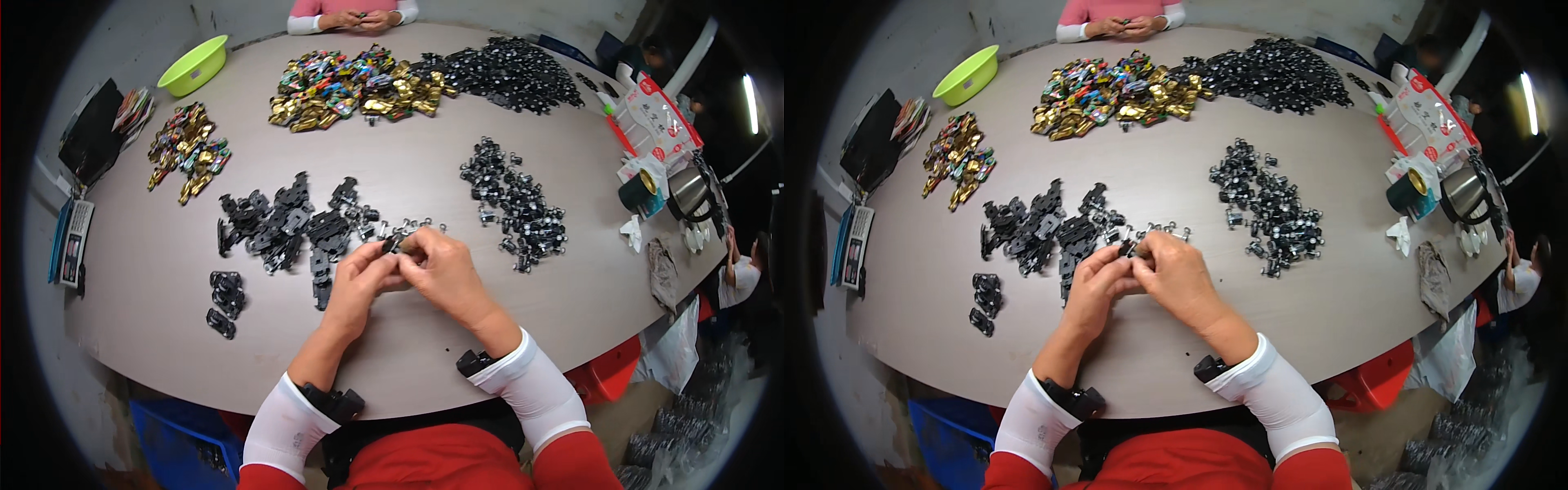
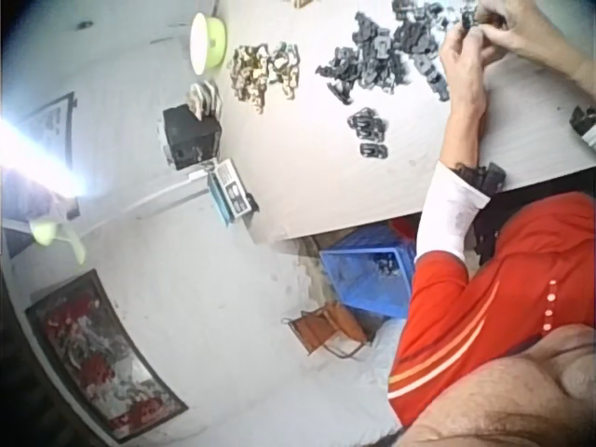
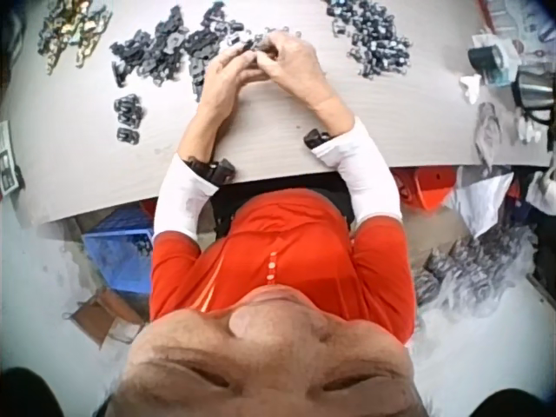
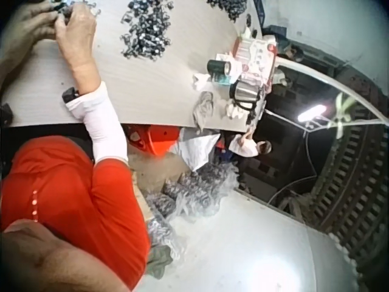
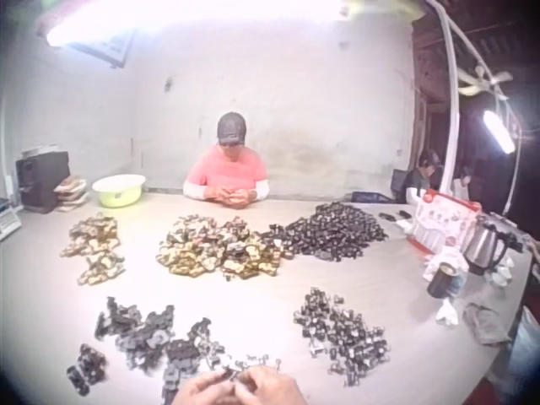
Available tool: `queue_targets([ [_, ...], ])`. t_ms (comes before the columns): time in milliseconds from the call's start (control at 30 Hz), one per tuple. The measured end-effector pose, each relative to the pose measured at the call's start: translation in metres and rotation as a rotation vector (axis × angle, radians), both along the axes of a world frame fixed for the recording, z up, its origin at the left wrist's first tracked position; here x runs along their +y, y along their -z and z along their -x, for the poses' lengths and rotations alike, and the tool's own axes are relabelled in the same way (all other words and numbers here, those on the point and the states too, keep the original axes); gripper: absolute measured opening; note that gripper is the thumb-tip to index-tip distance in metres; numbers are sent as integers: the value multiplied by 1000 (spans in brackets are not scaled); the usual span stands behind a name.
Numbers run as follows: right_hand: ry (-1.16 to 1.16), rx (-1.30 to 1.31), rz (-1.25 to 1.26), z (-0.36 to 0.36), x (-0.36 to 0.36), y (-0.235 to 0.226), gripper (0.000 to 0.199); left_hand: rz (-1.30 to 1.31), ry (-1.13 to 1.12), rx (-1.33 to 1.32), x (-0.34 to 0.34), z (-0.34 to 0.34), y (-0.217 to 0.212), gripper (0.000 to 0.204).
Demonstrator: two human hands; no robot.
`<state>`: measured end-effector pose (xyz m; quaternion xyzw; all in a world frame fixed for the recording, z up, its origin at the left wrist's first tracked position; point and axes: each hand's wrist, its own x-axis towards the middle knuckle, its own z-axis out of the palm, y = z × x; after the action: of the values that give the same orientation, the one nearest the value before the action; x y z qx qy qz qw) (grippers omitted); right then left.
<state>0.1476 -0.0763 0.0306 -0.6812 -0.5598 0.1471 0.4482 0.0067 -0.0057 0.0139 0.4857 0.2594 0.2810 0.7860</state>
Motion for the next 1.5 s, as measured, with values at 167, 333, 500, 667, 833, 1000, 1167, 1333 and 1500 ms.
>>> queue_targets([
  [167,-131,16,-34,-5,-5,-5,14,77,12,26,0,-5,4,23],
  [333,176,-350,-89,-66,-12,-5,11,37,-85,53,1,4,-4,19],
  [500,367,-681,28,-112,-15,24,10,-20,-173,2,5,-1,8,17],
  [667,342,-688,-4,-114,-13,37,6,9,-128,17,7,0,9,15],
  [833,301,-567,-81,-110,-14,33,8,41,-136,46,5,-2,6,14],
  [1000,169,-476,-97,-102,-13,28,11,27,-147,45,3,-3,6,14],
  [1167,129,-515,-143,-94,-12,20,10,37,-133,36,4,0,4,14],
  [1333,135,-504,-71,-95,-17,26,10,38,-129,49,4,-2,4,14],
  [1500,81,-394,-93,-95,-24,24,9,35,-113,41,5,-2,6,15],
])
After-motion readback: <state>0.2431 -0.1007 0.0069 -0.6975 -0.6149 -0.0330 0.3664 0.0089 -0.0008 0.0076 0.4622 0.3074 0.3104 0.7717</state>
